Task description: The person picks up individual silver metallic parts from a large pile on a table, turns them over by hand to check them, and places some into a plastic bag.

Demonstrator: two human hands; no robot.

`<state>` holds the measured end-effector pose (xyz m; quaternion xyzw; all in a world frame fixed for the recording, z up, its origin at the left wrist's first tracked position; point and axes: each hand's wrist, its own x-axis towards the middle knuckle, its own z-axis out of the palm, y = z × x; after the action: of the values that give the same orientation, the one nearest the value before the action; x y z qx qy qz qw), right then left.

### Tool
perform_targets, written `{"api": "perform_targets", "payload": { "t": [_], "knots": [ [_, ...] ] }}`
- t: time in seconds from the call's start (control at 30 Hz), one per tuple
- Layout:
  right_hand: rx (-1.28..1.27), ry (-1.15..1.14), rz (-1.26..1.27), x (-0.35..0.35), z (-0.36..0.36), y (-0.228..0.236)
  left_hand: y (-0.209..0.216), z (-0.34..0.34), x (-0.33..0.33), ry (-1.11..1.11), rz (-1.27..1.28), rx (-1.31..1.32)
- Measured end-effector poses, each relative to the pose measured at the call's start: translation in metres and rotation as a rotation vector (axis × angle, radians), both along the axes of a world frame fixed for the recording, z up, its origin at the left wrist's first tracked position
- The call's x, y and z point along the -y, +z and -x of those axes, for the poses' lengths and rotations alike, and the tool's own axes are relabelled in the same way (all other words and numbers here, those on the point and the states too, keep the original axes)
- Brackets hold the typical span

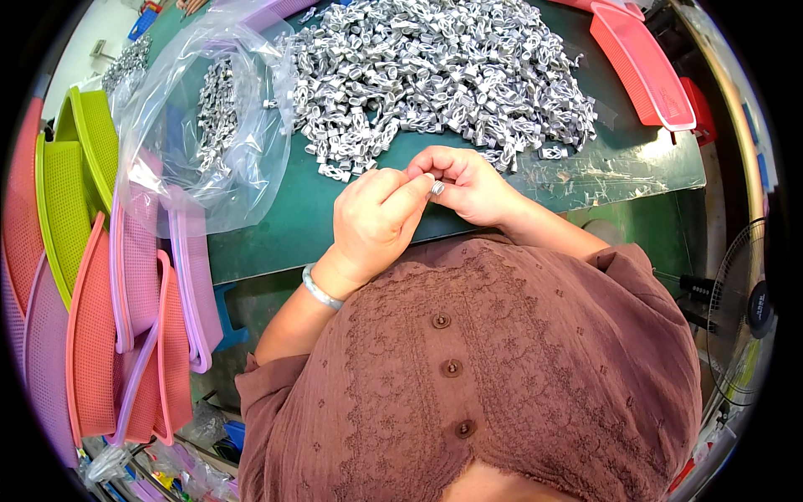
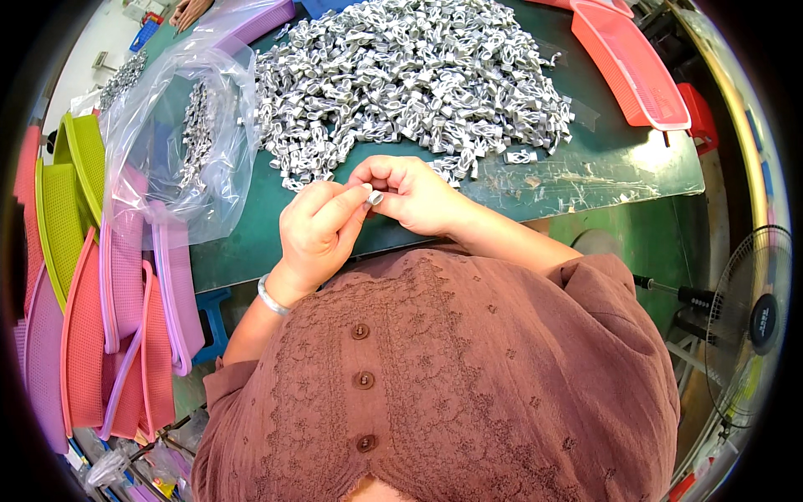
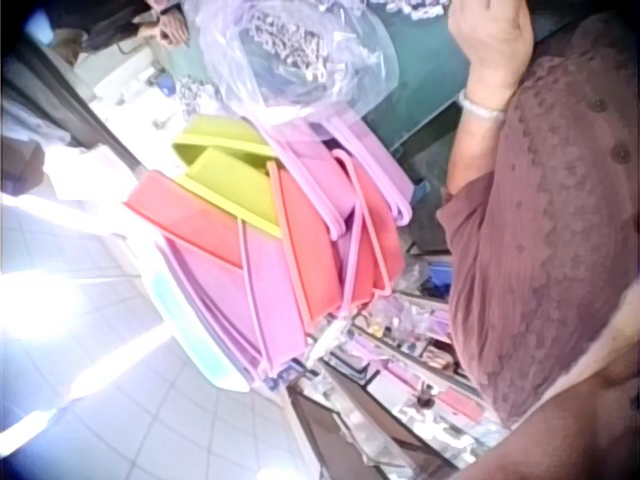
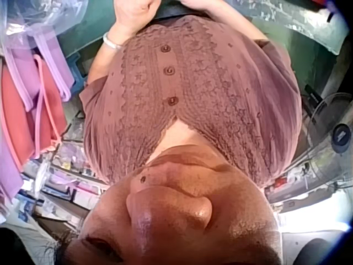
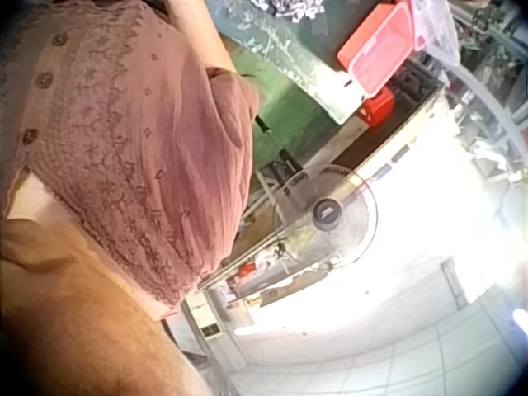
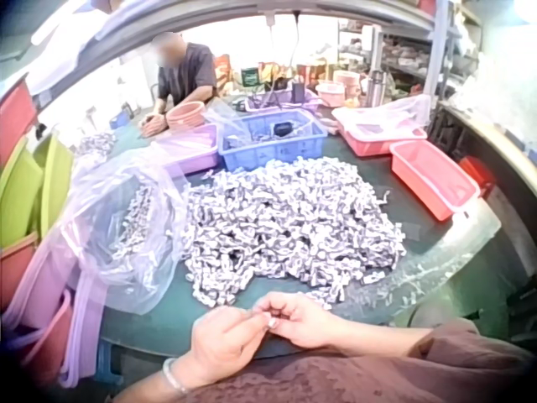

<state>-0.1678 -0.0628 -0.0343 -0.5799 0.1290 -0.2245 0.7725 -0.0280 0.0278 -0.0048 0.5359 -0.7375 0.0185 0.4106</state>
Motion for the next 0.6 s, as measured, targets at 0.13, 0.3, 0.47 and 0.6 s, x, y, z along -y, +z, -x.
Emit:
{"api": "perform_targets", "payload": {
  "t": [0.13, 0.3, 0.47, 0.6],
  "knots": [
    [0.025, 0.000, 0.002, 0.000, 0.000, -0.001, 0.000, 0.000, 0.000, 0.006, 0.001, 0.015],
    [0.000, 0.052, -0.033, 0.004, 0.001, -0.007, 0.000, 0.002, 0.000, 0.033, -0.020, -0.010],
    [-0.026, 0.115, -0.311, 0.004, 0.002, -0.002, -0.009, 0.000, 0.001, 0.124, -0.352, -0.588],
    [-0.005, 0.105, -0.455, 0.005, 0.006, 0.009, -0.005, -0.008, 0.005, 0.114, -0.689, -1.304]
  ]
}}
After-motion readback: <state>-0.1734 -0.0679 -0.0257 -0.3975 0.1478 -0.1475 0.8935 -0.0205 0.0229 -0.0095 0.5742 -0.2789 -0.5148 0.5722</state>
